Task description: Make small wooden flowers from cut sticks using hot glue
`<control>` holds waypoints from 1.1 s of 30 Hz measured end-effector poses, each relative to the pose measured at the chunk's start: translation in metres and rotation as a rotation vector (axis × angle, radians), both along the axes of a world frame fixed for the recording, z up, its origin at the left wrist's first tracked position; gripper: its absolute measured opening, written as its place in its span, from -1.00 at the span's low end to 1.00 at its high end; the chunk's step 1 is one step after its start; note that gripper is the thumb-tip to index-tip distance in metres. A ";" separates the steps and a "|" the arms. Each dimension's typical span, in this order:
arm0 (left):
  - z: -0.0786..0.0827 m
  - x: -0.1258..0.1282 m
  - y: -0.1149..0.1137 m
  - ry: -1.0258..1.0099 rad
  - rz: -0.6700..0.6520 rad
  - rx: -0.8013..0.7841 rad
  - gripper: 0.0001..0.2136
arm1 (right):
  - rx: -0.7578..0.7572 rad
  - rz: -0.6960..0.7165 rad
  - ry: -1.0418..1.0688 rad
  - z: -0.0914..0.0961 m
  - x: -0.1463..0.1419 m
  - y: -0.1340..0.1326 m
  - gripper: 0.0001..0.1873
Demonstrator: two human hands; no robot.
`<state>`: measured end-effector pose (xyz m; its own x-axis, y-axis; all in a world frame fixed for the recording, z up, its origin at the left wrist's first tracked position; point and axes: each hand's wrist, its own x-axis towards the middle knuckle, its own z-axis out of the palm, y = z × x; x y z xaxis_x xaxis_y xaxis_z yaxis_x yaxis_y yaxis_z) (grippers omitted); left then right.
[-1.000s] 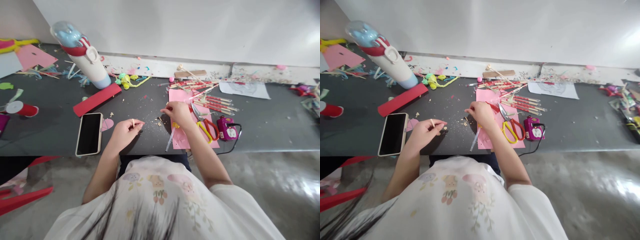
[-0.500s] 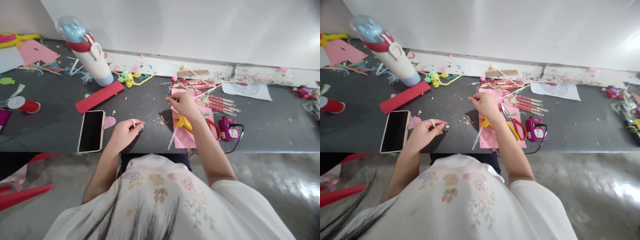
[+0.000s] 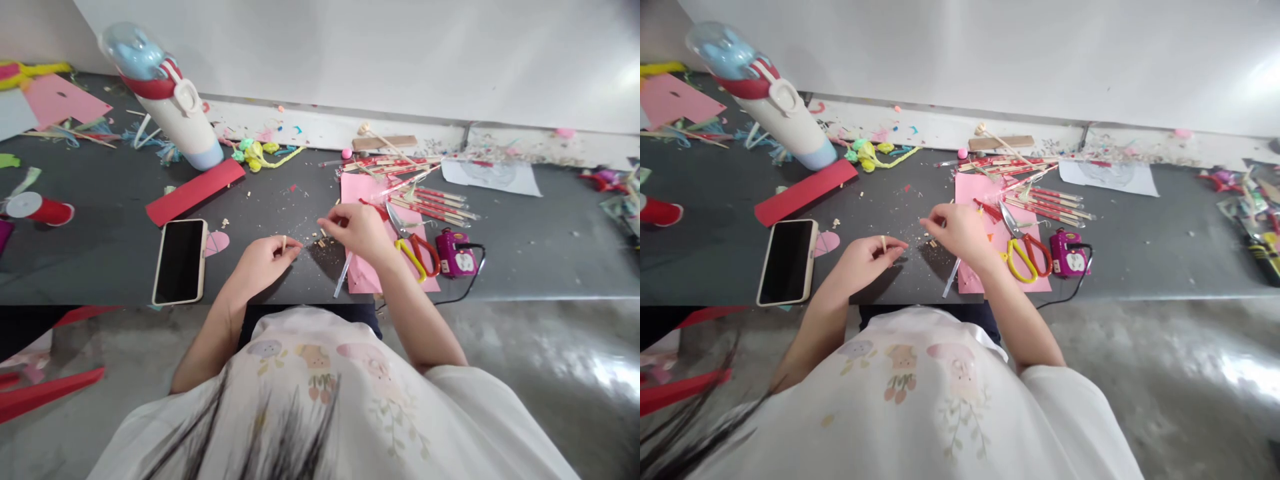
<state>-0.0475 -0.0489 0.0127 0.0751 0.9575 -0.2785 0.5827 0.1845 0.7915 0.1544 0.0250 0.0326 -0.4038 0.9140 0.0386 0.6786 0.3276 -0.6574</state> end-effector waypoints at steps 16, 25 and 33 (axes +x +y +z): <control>0.001 0.022 0.007 0.070 -0.218 0.127 -0.70 | 0.013 -0.026 0.140 -0.020 0.000 -0.044 -0.90; -0.001 0.028 0.014 0.043 -0.251 0.108 -0.68 | 0.071 -0.258 -0.084 -0.031 0.052 -0.052 -0.82; 0.001 0.038 0.016 0.068 -0.246 0.106 -0.67 | 0.046 -0.556 -0.640 -0.038 0.132 -0.052 -0.59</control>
<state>-0.0098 -0.0324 0.0141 0.2936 0.9369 -0.1901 0.6526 -0.0511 0.7560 0.2864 -0.0267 -0.0057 0.1470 0.9891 -0.0028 0.9854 -0.1467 -0.0860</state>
